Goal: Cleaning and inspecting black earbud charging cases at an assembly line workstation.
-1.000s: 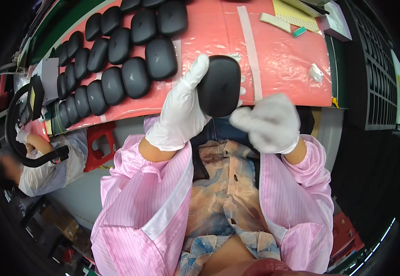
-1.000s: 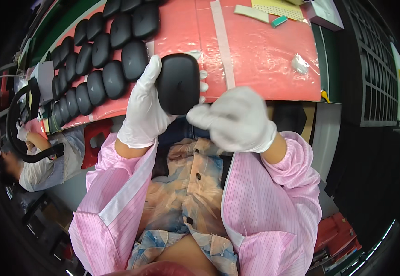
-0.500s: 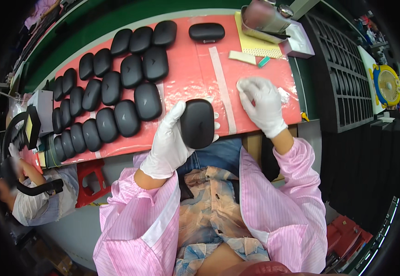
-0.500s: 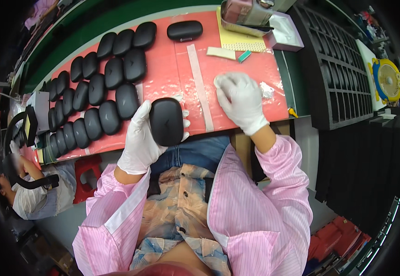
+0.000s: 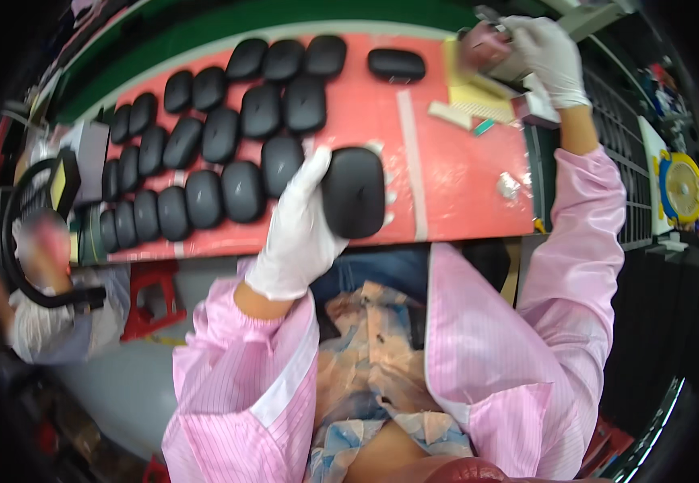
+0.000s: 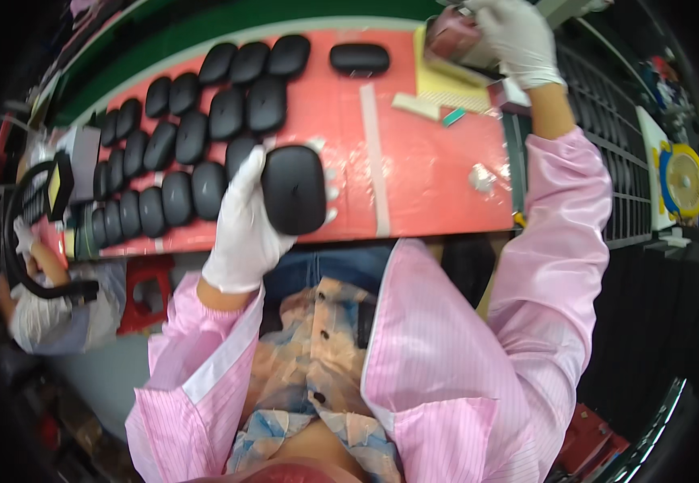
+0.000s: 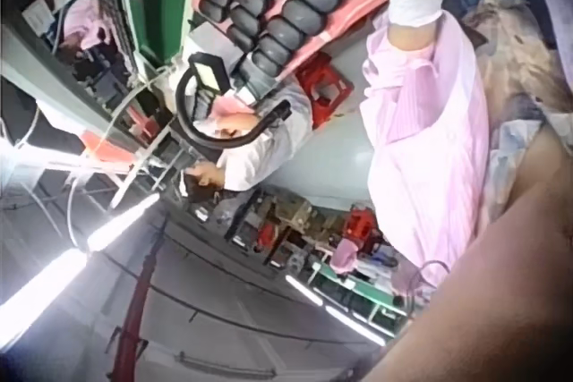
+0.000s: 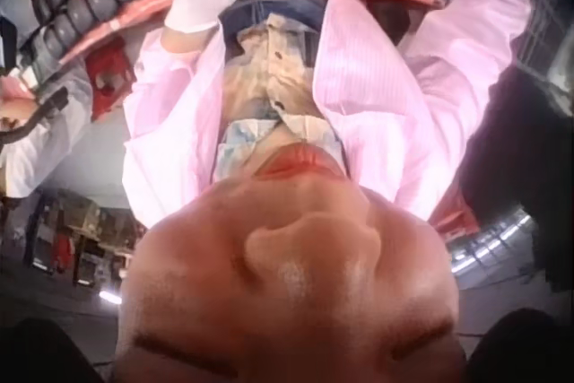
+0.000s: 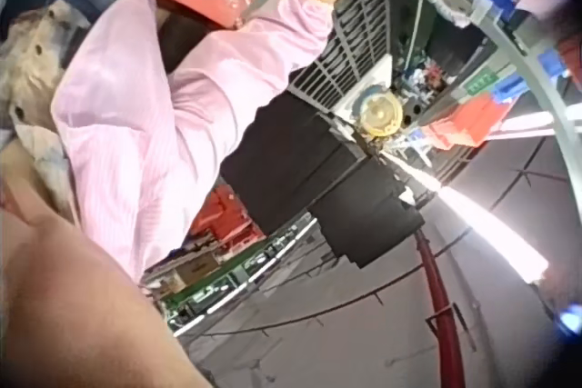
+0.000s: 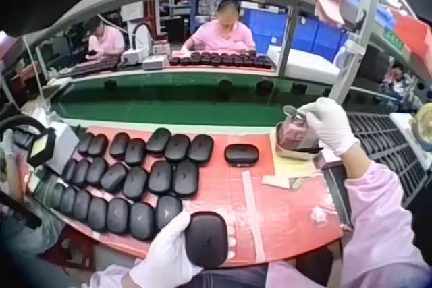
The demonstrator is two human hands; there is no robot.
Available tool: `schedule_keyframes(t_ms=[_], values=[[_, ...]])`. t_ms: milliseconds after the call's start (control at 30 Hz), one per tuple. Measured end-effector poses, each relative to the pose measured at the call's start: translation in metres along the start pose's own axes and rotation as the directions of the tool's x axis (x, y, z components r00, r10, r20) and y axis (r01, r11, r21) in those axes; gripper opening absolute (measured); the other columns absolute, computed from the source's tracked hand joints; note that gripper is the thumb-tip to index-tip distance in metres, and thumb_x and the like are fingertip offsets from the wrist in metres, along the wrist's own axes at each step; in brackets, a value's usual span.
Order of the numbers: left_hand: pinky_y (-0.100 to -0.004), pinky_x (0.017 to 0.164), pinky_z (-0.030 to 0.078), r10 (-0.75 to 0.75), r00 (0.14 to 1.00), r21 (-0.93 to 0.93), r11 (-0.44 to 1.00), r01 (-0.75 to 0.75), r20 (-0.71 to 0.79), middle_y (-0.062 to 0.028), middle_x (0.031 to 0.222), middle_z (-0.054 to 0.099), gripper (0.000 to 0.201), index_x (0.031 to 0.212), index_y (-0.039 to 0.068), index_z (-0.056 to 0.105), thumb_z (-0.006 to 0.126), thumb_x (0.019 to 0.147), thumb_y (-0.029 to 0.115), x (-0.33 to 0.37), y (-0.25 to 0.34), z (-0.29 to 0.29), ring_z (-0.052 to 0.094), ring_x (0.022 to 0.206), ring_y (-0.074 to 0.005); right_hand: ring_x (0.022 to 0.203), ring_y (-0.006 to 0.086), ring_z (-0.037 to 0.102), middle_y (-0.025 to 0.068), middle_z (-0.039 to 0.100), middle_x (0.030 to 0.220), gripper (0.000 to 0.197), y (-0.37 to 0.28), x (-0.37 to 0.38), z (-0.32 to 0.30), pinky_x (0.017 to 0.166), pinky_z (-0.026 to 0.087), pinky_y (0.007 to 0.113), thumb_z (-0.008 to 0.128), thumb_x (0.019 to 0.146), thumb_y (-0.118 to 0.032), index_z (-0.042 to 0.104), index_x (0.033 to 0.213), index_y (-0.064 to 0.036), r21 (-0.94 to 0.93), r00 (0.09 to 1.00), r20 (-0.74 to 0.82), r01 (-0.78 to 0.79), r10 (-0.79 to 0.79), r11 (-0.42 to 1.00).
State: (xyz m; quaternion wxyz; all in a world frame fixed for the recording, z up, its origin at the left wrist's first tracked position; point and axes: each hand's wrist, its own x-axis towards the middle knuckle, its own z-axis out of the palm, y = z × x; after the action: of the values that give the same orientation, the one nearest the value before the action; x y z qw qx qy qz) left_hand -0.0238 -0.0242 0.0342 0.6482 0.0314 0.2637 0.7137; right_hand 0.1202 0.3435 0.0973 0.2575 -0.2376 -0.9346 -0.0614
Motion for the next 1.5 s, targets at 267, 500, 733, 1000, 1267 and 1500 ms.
schedule_keyframes(t_ms=[267,500,733,1000,1267,1500], values=[[-0.0401,0.092,0.053,0.124,0.991,-0.109,0.987,-0.119,0.047,-0.0139,0.117,0.064,0.049,0.124,-0.002,0.054,0.036,0.103,0.038,0.002,-0.004,-0.004,0.064,0.105,-0.0255,0.075,0.0219,0.059,0.0076,0.061,0.085,0.038,-0.218,-0.087,-0.014,0.069,0.048,0.031,0.066,0.073,0.004,0.071,0.108,-0.0096,0.601,0.95,-0.108,0.297,-0.293,0.742],[-0.045,0.091,0.055,0.002,0.992,-0.105,0.994,0.011,0.124,-0.0148,0.114,0.065,0.055,0.123,-0.003,0.054,0.04,0.101,0.044,0.002,-0.012,-0.015,0.066,0.103,-0.0278,0.072,0.0189,0.056,0.0014,0.063,0.084,0.038,-0.209,-0.148,-0.02,0.066,0.047,0.031,0.062,0.063,0.012,0.072,0.095,-0.0076,0.693,0.949,-0.179,0.309,-0.26,0.651],[-0.0461,0.087,0.056,0.011,0.987,-0.294,0.955,0.036,0.158,-0.0195,0.115,0.063,0.054,0.124,-0.003,0.053,0.047,0.099,0.044,0.001,-0.013,-0.015,0.066,0.1,-0.0331,0.068,0.0208,0.057,0.0044,0.059,0.078,0.043,-0.204,-0.127,0.005,0.062,0.046,0.033,0.065,0.07,0.008,0.073,0.107,-0.0117,0.658,0.912,-0.265,0.409,-0.314,0.633],[-0.0469,0.096,0.051,0.261,0.963,-0.038,0.964,-0.264,-0.068,-0.0264,0.118,0.059,0.059,0.128,-0.003,0.049,0.048,0.097,0.048,0.004,-0.023,0.001,0.062,0.108,-0.0363,0.064,0.0193,0.054,0.0015,0.054,0.08,0.036,-0.266,-0.194,0.036,0.057,0.042,0.03,0.065,0.068,0.012,0.073,0.095,-0.0106,0.738,0.955,-0.291,0.182,0.063,0.65],[-0.0349,0.084,0.052,0.29,0.948,-0.053,0.953,-0.299,-0.133,-0.0119,0.101,0.064,0.05,0.11,0.002,0.057,0.049,0.097,0.049,0.005,-0.028,0.015,0.063,0.09,-0.0232,0.073,0.0192,0.059,0.0,0.063,0.085,0.036,-0.265,-0.186,0.034,0.063,0.047,0.032,0.068,0.066,0.004,0.071,0.099,-0.0089,0.655,0.947,-0.314,0.162,0.071,0.738],[-0.0293,0.088,0.048,0.29,0.927,0.036,0.956,-0.29,-0.237,-0.0048,0.104,0.065,0.046,0.113,0.001,0.059,0.044,0.1,0.042,0.013,-0.025,0.003,0.061,0.095,-0.0163,0.073,0.0175,0.057,0.0063,0.061,0.088,0.029,-0.244,-0.19,0.025,0.067,0.047,0.028,0.056,0.076,0.016,0.064,0.098,-0.0003,0.781,0.923,-0.33,0.147,0.201,0.606]])
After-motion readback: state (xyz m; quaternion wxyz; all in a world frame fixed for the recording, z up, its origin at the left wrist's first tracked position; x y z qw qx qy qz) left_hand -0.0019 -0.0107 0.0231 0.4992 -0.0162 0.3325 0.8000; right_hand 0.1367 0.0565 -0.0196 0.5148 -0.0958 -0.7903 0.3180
